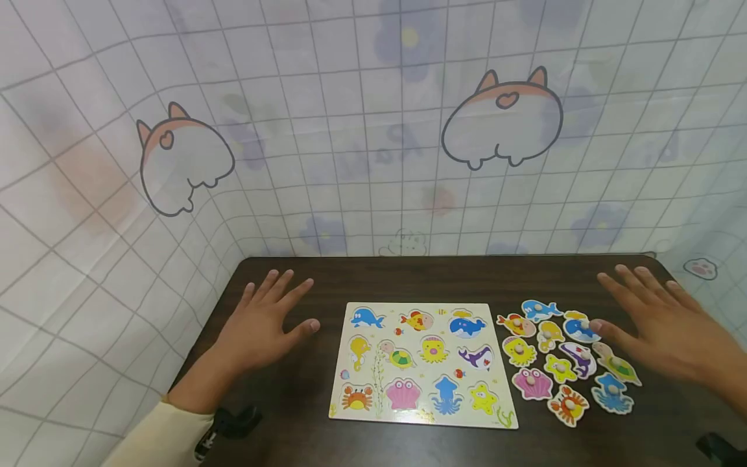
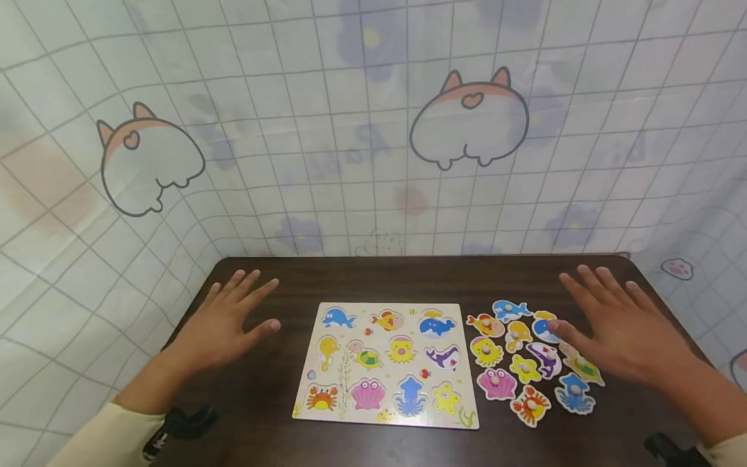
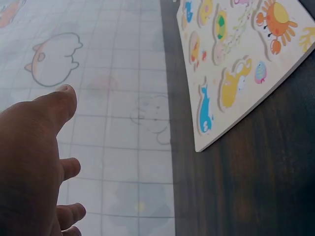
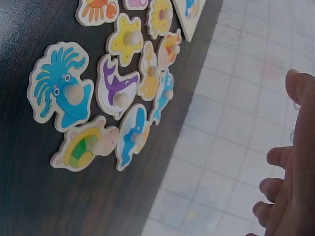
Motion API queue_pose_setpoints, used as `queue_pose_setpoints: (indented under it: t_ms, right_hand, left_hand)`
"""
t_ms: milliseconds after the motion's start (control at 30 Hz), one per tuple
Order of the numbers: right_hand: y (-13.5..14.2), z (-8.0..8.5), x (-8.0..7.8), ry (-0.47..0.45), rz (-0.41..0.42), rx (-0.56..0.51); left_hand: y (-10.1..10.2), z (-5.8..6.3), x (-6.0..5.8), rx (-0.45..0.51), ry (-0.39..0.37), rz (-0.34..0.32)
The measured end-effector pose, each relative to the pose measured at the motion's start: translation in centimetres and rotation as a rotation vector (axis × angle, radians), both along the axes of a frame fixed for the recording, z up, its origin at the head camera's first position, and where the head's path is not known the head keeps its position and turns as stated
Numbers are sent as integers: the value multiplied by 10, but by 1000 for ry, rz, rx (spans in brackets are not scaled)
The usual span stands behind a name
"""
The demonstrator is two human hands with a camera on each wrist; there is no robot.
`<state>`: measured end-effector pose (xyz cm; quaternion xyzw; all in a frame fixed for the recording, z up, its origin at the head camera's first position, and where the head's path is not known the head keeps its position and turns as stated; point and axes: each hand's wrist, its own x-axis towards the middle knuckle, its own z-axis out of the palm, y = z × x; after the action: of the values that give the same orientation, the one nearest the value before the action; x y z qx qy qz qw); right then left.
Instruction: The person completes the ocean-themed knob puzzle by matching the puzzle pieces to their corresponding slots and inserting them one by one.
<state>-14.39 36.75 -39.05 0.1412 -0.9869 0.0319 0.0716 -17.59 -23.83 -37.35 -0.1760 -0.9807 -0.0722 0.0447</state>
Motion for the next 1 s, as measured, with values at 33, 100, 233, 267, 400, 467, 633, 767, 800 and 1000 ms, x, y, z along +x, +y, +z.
queue_pose_setpoints:
  t_ms: [33, 100, 233, 267, 400, 467, 633, 767, 800, 1000]
  right_hand:
    - [-1, -1, -1, 1, 0, -4]
    - [-2, -4, -2, 1, 2, -10]
    - [-3, -9, -5, -2, 13, -21]
    - [-3, -10, -5, -2, 15, -24]
    - [-4, -17, -8, -10, 22, -35]
    - [-3, -20, -9, -13, 27, -43]
    - [-4, -25, -10, -17, 38, -57]
    - [-7, -26, -13, -19, 49, -68]
    - [-8, -26, -14, -25, 52, -69]
    - [-11, -26, -20, -82, 47, -83]
  left_hand:
    - [0, -2, 0, 3, 0, -2]
    - [0, -5, 1, 12, 0, -8]
    - [0, -14, 2, 31, -4, -18]
    - [0, -16, 3, 31, -4, -20]
    - [1, -23, 5, 36, 5, -26]
    - [3, -26, 7, 51, 8, -44]
    - [7, -35, 8, 71, -31, -94]
    - [8, -42, 10, 76, -72, -100]
    - [8, -44, 11, 78, -78, -104]
    - [7, -56, 16, 92, -136, -128]
